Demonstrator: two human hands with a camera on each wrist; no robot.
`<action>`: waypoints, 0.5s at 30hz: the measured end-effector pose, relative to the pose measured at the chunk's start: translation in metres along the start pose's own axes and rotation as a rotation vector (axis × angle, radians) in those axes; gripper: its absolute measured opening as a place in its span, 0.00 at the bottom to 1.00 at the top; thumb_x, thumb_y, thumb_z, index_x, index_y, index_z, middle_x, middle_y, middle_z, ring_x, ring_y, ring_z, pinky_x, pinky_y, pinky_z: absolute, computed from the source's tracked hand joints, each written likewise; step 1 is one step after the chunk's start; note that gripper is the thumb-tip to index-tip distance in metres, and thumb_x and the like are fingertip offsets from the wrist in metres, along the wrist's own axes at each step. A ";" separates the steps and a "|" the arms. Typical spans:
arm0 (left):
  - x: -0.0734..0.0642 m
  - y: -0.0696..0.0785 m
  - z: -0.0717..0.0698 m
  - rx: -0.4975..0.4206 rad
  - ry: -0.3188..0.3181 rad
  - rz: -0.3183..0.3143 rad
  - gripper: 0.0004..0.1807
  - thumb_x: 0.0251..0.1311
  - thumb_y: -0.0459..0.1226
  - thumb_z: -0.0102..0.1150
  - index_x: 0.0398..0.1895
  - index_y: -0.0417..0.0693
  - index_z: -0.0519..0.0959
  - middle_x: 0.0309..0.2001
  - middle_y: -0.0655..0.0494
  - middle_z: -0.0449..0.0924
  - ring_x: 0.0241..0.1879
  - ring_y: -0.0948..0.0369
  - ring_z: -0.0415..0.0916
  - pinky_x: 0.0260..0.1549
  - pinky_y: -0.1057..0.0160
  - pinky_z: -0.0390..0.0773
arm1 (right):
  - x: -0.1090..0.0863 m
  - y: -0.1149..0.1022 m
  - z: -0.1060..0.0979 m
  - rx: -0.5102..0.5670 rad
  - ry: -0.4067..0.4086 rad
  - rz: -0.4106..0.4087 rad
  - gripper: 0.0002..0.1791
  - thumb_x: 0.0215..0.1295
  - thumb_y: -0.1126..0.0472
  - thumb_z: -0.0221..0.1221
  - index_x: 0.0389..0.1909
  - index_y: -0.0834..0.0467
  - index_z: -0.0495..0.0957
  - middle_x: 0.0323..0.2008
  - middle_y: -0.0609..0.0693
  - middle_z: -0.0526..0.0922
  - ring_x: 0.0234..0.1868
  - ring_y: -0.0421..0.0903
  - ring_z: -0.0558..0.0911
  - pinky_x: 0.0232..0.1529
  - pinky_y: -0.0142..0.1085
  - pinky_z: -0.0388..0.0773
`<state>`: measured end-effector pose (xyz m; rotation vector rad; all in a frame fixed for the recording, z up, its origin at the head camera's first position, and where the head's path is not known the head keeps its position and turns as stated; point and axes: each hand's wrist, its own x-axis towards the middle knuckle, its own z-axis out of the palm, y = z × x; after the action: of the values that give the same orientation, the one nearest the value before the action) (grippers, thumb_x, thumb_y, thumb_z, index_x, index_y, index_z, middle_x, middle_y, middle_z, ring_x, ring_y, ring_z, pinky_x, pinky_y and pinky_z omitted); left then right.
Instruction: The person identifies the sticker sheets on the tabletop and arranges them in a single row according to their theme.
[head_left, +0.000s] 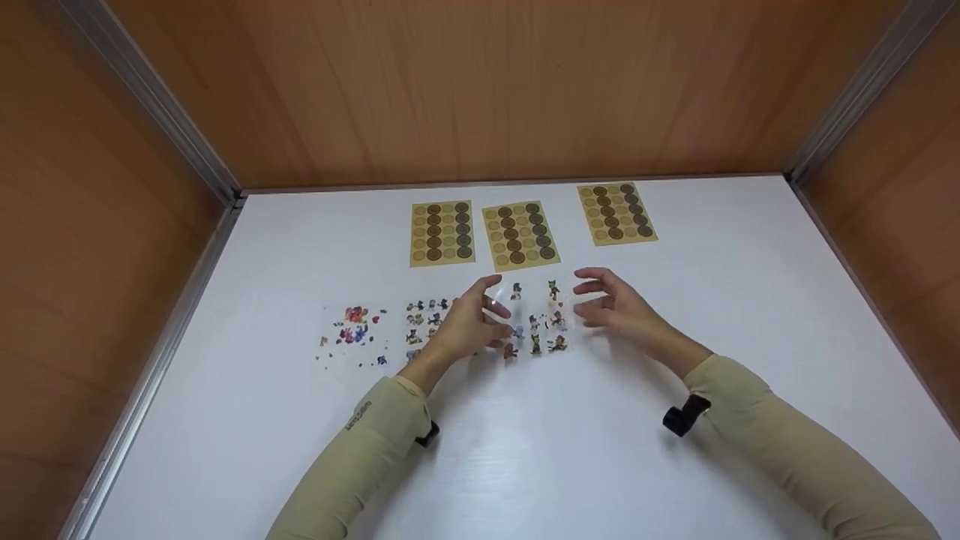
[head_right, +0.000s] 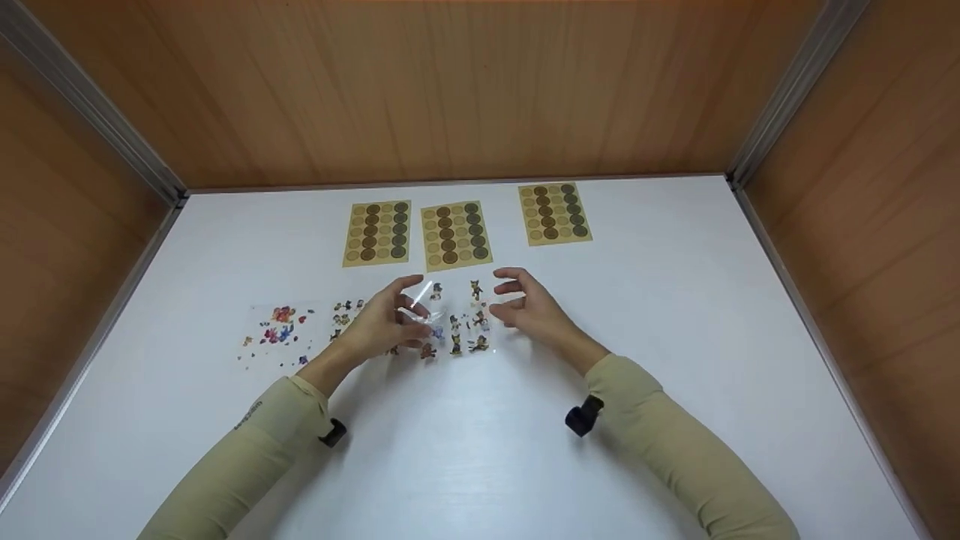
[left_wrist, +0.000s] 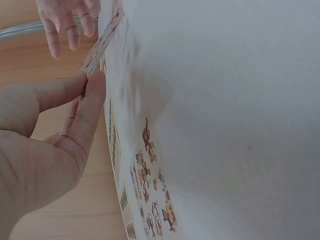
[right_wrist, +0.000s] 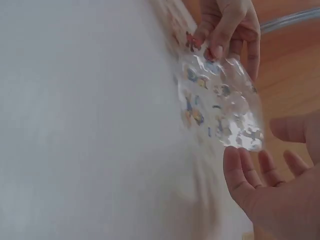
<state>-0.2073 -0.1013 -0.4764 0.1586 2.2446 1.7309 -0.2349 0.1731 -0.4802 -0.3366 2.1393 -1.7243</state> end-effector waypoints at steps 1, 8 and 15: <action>0.001 0.000 0.000 0.004 -0.002 0.001 0.50 0.55 0.18 0.66 0.80 0.43 0.54 0.50 0.38 0.78 0.38 0.53 0.85 0.34 0.58 0.88 | 0.000 -0.001 -0.003 -0.071 -0.016 -0.037 0.36 0.68 0.67 0.64 0.74 0.62 0.60 0.65 0.66 0.69 0.59 0.60 0.77 0.57 0.51 0.80; 0.005 -0.003 -0.001 0.065 0.009 -0.026 0.50 0.55 0.19 0.66 0.80 0.45 0.53 0.48 0.42 0.78 0.36 0.54 0.85 0.33 0.59 0.88 | 0.004 0.004 -0.010 -0.451 -0.167 -0.248 0.44 0.64 0.59 0.70 0.76 0.61 0.59 0.71 0.63 0.66 0.68 0.64 0.69 0.66 0.58 0.69; 0.012 0.001 0.001 0.131 -0.005 -0.035 0.51 0.55 0.20 0.66 0.80 0.45 0.52 0.50 0.40 0.79 0.34 0.55 0.85 0.32 0.60 0.88 | 0.011 0.010 -0.007 -0.744 -0.230 -0.236 0.59 0.53 0.46 0.76 0.79 0.57 0.53 0.76 0.55 0.59 0.76 0.57 0.57 0.75 0.56 0.53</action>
<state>-0.2185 -0.0973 -0.4781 0.1507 2.3436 1.5642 -0.2478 0.1771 -0.4898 -0.9602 2.5521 -0.8522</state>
